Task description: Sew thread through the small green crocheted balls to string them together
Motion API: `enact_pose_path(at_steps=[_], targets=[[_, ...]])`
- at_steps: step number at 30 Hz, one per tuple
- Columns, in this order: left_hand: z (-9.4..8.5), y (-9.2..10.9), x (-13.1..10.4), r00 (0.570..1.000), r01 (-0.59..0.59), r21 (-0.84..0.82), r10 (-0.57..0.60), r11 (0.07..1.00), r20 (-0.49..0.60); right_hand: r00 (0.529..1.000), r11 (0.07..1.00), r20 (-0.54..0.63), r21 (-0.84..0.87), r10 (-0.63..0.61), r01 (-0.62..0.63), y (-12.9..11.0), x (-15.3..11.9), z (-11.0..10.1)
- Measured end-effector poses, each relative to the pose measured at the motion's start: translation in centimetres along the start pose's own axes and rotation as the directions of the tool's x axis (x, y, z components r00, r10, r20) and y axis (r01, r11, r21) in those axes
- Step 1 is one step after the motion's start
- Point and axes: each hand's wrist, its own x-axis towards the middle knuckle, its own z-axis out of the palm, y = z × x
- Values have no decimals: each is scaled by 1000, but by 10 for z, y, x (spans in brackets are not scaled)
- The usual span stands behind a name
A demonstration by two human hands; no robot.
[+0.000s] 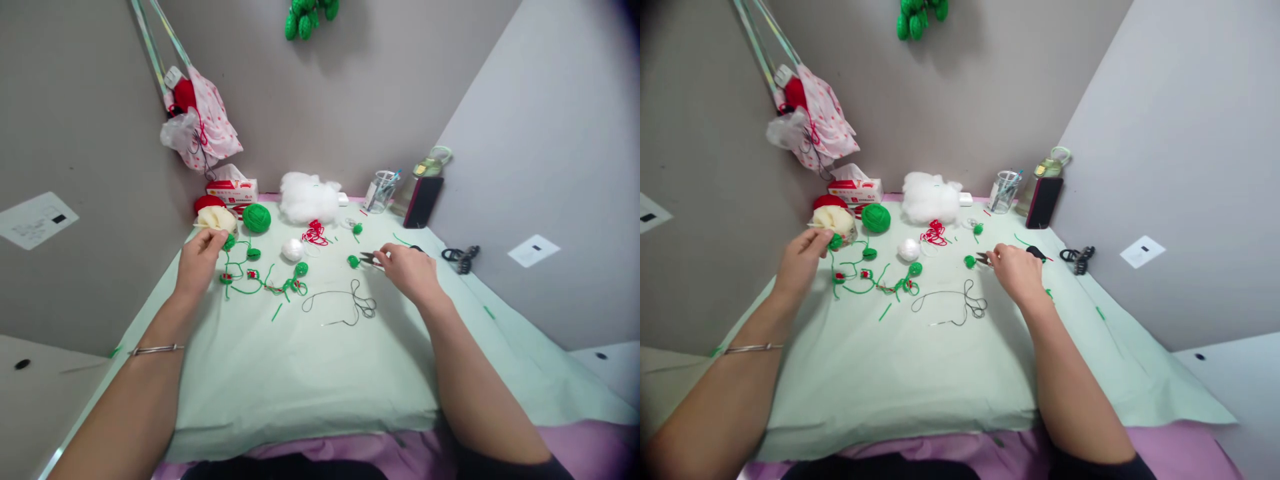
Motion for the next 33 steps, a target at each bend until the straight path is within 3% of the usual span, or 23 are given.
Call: enact_pose_path(at_steps=[3,6,8,11,13,15,19,22,26,30,33], targets=[[-1,-4,3,999,-40,156,37,987,16,993,994,-72,47,-99,102,-2,0,5],[11,-1,-4,993,-118,219,108,969,55,954,916,-126,269,-273,298,-14,-7,12],[24,4,-15,968,-246,239,226,939,110,887,796,-141,396,-440,458,-27,-16,18],[45,16,-39,897,-372,110,326,922,298,748,653,-104,419,-656,631,-49,-31,29],[57,22,-54,850,-365,14,328,931,412,690,639,-38,345,-723,688,-61,-37,36],[65,25,-65,815,-320,-76,316,944,486,669,654,31,244,-743,716,-70,-41,42],[71,27,-71,801,-184,-164,245,969,546,705,708,93,187,-703,681,-75,-41,43],[70,32,-71,810,-47,-193,150,980,566,773,718,80,438,-630,540,-73,-42,38],[69,40,-74,795,94,-239,72,966,602,796,546,58,758,-603,358,-72,-46,29],[72,40,-76,769,128,-250,63,960,636,777,386,42,884,-628,264,-76,-50,23],[72,36,-74,753,149,-273,70,950,655,809,315,8,924,-588,219,-75,-48,21]])
